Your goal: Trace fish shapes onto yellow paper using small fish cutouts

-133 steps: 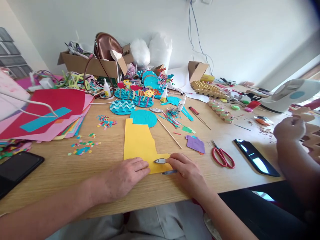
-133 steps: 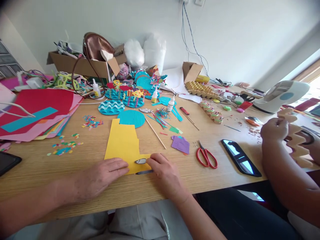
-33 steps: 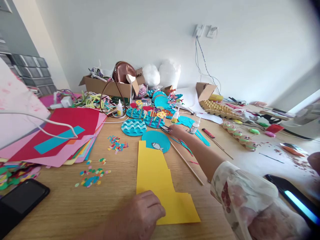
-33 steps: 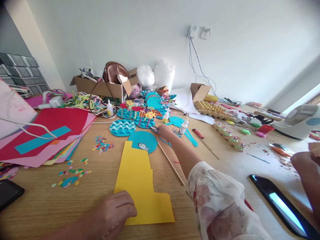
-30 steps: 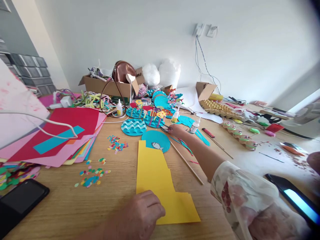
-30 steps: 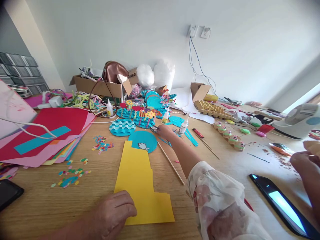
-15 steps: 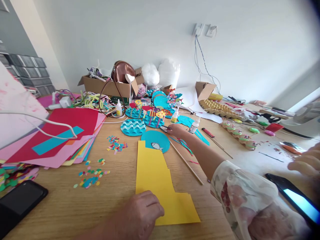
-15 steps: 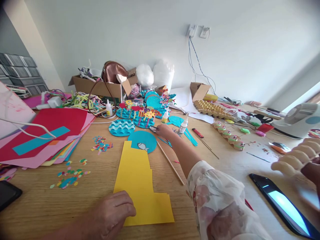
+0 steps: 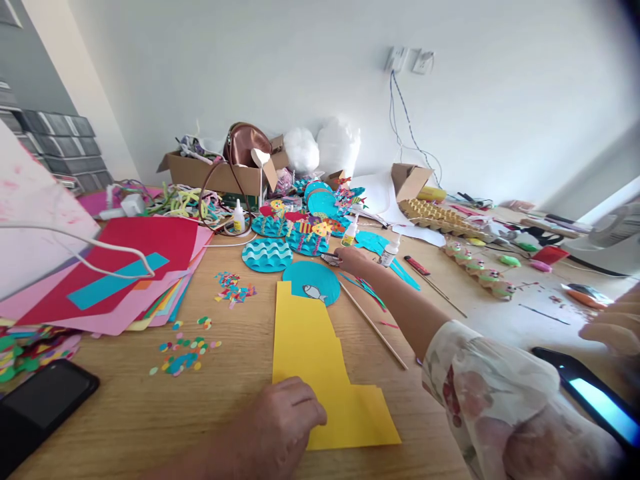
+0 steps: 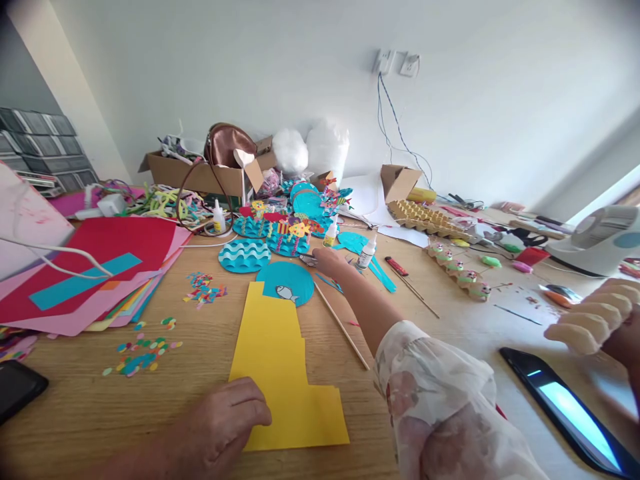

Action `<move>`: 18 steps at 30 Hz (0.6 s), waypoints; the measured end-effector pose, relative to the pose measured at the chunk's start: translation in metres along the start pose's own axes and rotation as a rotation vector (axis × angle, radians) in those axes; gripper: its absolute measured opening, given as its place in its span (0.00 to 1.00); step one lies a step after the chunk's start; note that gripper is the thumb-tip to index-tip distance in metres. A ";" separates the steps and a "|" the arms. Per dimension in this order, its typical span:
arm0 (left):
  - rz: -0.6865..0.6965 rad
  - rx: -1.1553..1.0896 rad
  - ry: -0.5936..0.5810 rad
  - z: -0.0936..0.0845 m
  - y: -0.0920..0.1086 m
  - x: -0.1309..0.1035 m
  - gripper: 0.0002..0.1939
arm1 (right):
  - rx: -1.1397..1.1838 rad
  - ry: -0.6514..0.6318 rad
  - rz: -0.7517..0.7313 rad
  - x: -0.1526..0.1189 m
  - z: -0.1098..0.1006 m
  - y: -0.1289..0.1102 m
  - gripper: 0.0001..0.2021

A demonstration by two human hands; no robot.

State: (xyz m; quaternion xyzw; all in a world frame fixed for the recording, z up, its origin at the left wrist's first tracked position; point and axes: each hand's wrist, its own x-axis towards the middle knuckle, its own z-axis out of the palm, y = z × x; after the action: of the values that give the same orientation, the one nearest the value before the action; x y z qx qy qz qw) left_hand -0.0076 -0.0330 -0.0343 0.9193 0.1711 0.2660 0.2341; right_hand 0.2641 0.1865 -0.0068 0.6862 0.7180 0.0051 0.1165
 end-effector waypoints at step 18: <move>-0.105 -0.059 0.035 -0.006 -0.002 0.002 0.15 | 0.069 0.147 -0.100 -0.052 -0.019 -0.011 0.13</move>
State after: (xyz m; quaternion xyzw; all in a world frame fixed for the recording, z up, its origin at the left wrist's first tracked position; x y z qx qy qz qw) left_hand -0.0100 -0.0283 -0.0297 0.8970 0.2153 0.2742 0.2718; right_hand 0.2521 0.1370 0.0181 0.6510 0.7576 0.0248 0.0400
